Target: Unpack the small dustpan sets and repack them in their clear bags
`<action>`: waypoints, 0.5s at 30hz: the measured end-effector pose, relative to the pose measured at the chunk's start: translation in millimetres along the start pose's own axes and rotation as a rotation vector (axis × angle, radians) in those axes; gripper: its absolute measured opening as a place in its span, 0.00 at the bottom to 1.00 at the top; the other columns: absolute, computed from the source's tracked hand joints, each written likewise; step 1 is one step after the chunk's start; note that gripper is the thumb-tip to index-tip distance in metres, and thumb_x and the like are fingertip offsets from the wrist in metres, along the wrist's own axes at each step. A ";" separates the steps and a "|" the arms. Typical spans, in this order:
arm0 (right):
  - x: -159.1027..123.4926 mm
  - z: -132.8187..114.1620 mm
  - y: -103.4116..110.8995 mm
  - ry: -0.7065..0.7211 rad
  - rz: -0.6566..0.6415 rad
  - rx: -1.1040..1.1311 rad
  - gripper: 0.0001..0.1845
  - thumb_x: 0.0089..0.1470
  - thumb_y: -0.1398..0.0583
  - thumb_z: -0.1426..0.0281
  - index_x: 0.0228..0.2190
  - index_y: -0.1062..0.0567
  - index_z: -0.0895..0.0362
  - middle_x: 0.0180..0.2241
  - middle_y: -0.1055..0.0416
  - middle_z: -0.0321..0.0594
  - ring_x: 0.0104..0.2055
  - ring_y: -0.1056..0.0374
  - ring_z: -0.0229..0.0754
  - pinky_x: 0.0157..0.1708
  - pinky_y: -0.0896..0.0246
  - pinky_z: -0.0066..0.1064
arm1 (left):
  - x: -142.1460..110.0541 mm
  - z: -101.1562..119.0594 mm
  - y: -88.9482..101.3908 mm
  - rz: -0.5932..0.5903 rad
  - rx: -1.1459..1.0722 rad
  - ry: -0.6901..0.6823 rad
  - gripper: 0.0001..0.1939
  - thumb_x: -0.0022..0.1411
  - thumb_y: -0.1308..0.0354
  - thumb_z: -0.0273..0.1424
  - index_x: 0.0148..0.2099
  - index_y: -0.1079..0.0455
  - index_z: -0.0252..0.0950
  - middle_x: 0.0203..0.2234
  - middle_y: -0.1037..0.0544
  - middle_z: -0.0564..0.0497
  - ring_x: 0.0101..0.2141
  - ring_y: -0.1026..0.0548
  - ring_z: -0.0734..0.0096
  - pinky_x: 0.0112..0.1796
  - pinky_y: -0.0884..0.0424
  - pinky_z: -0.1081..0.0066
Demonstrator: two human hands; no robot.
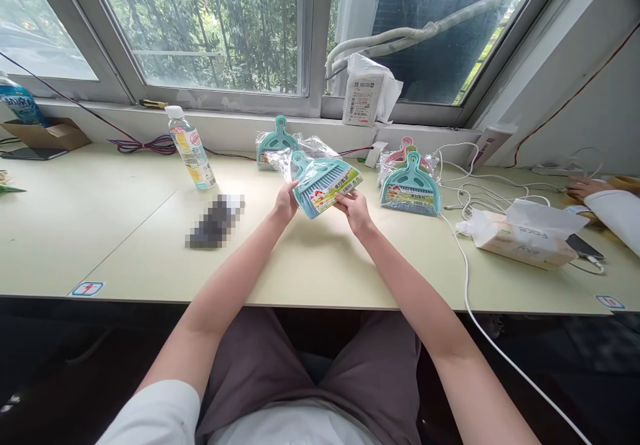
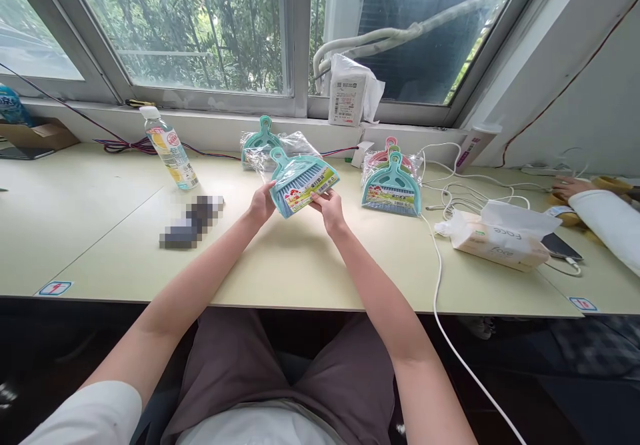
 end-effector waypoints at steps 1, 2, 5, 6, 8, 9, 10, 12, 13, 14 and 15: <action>-1.5 2.5 -0.5 -0.019 0.010 0.003 0.16 0.39 0.32 0.73 0.33 0.29 0.56 0.34 0.23 0.37 0.41 0.26 0.42 0.50 0.29 0.41 | 1.2 0.2 4.3 0.020 -0.014 0.004 0.16 0.58 0.46 0.32 0.48 0.31 0.34 0.39 0.22 0.48 0.40 0.24 0.64 0.42 0.30 0.66; -3.3 4.1 -1.0 -0.036 0.023 0.004 0.15 0.39 0.32 0.74 0.32 0.29 0.56 0.34 0.23 0.37 0.40 0.26 0.42 0.49 0.29 0.40 | 2.7 0.6 9.4 0.046 -0.020 0.007 0.17 0.58 0.46 0.31 0.49 0.32 0.35 0.39 0.22 0.49 0.40 0.24 0.64 0.42 0.29 0.67; -8.1 1.7 -1.2 -0.055 0.066 0.003 0.14 0.40 0.34 0.77 0.32 0.29 0.57 0.34 0.23 0.38 0.40 0.25 0.42 0.49 0.29 0.40 | 8.1 4.6 25.4 0.111 -0.031 0.011 0.19 0.59 0.48 0.30 0.53 0.34 0.37 0.42 0.22 0.49 0.42 0.24 0.65 0.42 0.29 0.67; -9.1 -1.0 -0.6 -0.052 0.079 0.003 0.14 0.41 0.34 0.77 0.32 0.29 0.57 0.34 0.23 0.38 0.41 0.25 0.42 0.48 0.29 0.39 | 10.1 7.4 30.2 0.121 -0.039 0.006 0.19 0.60 0.49 0.30 0.54 0.35 0.38 0.43 0.22 0.49 0.43 0.24 0.66 0.43 0.28 0.67; -10.1 -6.8 3.4 -0.036 0.116 0.006 0.12 0.42 0.35 0.77 0.32 0.29 0.57 0.34 0.24 0.38 0.42 0.26 0.42 0.49 0.29 0.38 | 13.9 15.7 39.2 0.124 -0.057 -0.022 0.20 0.62 0.52 0.31 0.57 0.37 0.39 0.45 0.23 0.48 0.44 0.23 0.66 0.45 0.29 0.65; -10.1 -9.1 6.8 -0.028 0.138 0.008 0.12 0.42 0.36 0.78 0.32 0.29 0.57 0.35 0.24 0.38 0.43 0.26 0.42 0.49 0.29 0.38 | 15.4 20.4 43.8 0.122 -0.064 -0.040 0.21 0.62 0.53 0.31 0.57 0.38 0.40 0.47 0.23 0.47 0.45 0.23 0.66 0.46 0.29 0.64; -10.0 -10.4 10.8 -0.023 0.162 0.009 0.12 0.42 0.36 0.78 0.32 0.29 0.57 0.34 0.24 0.38 0.44 0.26 0.42 0.49 0.29 0.38 | 16.6 24.9 48.6 0.120 -0.068 -0.055 0.21 0.63 0.54 0.31 0.58 0.39 0.40 0.48 0.24 0.47 0.45 0.23 0.66 0.47 0.30 0.64; -9.4 -9.6 19.3 -0.025 0.204 0.015 0.12 0.42 0.36 0.78 0.31 0.29 0.57 0.34 0.24 0.39 0.45 0.26 0.43 0.49 0.29 0.37 | 17.6 31.9 59.9 0.132 -0.064 -0.076 0.20 0.63 0.55 0.30 0.58 0.40 0.41 0.49 0.24 0.46 0.45 0.23 0.67 0.48 0.31 0.64; -9.1 -7.7 22.7 -0.032 0.217 0.019 0.11 0.42 0.36 0.79 0.31 0.30 0.57 0.33 0.24 0.39 0.45 0.27 0.43 0.49 0.29 0.37 | 17.5 34.0 66.1 0.149 -0.060 -0.080 0.20 0.63 0.55 0.29 0.57 0.40 0.41 0.49 0.24 0.46 0.45 0.23 0.68 0.48 0.31 0.64; -8.7 -5.2 24.9 -0.043 0.222 0.025 0.11 0.42 0.37 0.79 0.30 0.30 0.57 0.33 0.24 0.39 0.45 0.27 0.43 0.49 0.29 0.36 | 17.1 35.0 72.3 0.172 -0.056 -0.078 0.20 0.63 0.55 0.28 0.57 0.40 0.41 0.48 0.24 0.46 0.45 0.23 0.68 0.48 0.30 0.64; -8.3 -2.5 26.1 -0.054 0.219 0.030 0.10 0.43 0.37 0.80 0.30 0.30 0.57 0.33 0.24 0.39 0.45 0.26 0.42 0.49 0.29 0.36 | 16.3 35.3 78.2 0.199 -0.052 -0.073 0.19 0.63 0.54 0.27 0.56 0.39 0.41 0.48 0.24 0.46 0.44 0.23 0.69 0.48 0.30 0.65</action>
Point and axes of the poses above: each hand's wrist, its own x-axis towards the middle knuckle, its own y-axis out of the back of the hand, z = x × y, the point moved 10 cm from there along x, towards the middle knuckle
